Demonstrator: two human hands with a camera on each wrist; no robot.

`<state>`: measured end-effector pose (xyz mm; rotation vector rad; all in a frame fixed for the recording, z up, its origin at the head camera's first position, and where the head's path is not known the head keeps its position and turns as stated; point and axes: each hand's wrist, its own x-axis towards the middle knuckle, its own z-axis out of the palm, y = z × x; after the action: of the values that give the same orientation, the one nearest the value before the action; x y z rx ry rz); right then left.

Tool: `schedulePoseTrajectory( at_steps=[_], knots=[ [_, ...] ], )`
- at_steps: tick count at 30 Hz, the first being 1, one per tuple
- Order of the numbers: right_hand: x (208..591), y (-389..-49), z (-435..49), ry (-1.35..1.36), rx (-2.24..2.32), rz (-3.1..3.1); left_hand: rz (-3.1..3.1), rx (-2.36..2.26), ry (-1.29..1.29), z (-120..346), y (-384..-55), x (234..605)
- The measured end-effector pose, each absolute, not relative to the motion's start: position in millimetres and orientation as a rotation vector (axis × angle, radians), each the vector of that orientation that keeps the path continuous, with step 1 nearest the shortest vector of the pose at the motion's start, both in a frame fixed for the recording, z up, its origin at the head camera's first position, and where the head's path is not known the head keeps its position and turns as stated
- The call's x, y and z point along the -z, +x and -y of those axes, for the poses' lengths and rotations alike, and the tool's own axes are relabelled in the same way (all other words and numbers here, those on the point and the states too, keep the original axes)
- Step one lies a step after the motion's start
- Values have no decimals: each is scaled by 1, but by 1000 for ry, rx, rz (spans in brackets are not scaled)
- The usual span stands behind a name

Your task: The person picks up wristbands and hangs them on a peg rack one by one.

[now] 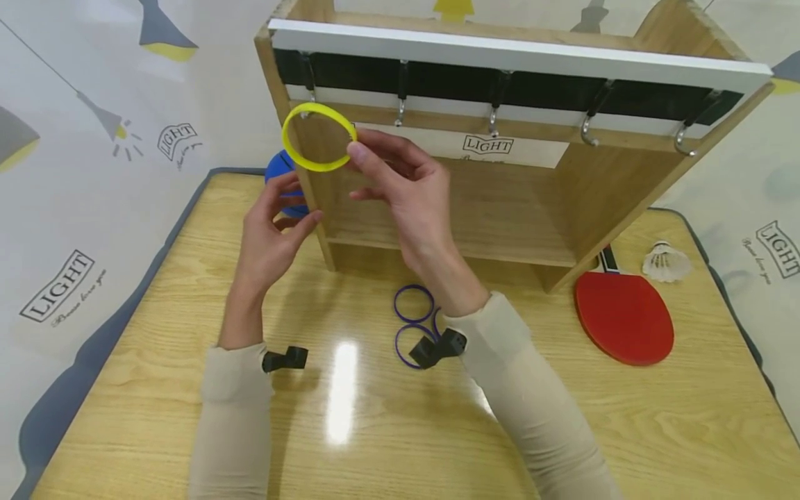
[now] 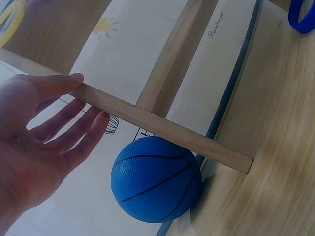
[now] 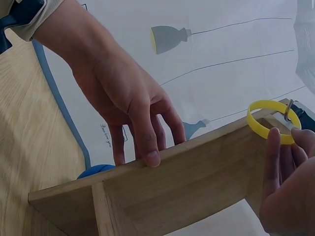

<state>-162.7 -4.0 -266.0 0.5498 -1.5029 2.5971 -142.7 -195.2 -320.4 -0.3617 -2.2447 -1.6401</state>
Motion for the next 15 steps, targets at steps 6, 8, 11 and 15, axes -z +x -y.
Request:
schedulePoseTrajectory(
  at_steps=[6,8,11,15],
  knots=[
    [267,-163,-2,557,-2580,1556,2245,1642,-358,195,-142,321],
    [268,-163,-6,556,-2552,1605,2250,1636,-354,195,-142,320],
    [272,-161,-14,550,-2499,1671,2257,1626,-350,194,-141,320],
    [278,-156,-31,543,-2428,1742,2255,1618,-357,194,-142,320]
  ],
)
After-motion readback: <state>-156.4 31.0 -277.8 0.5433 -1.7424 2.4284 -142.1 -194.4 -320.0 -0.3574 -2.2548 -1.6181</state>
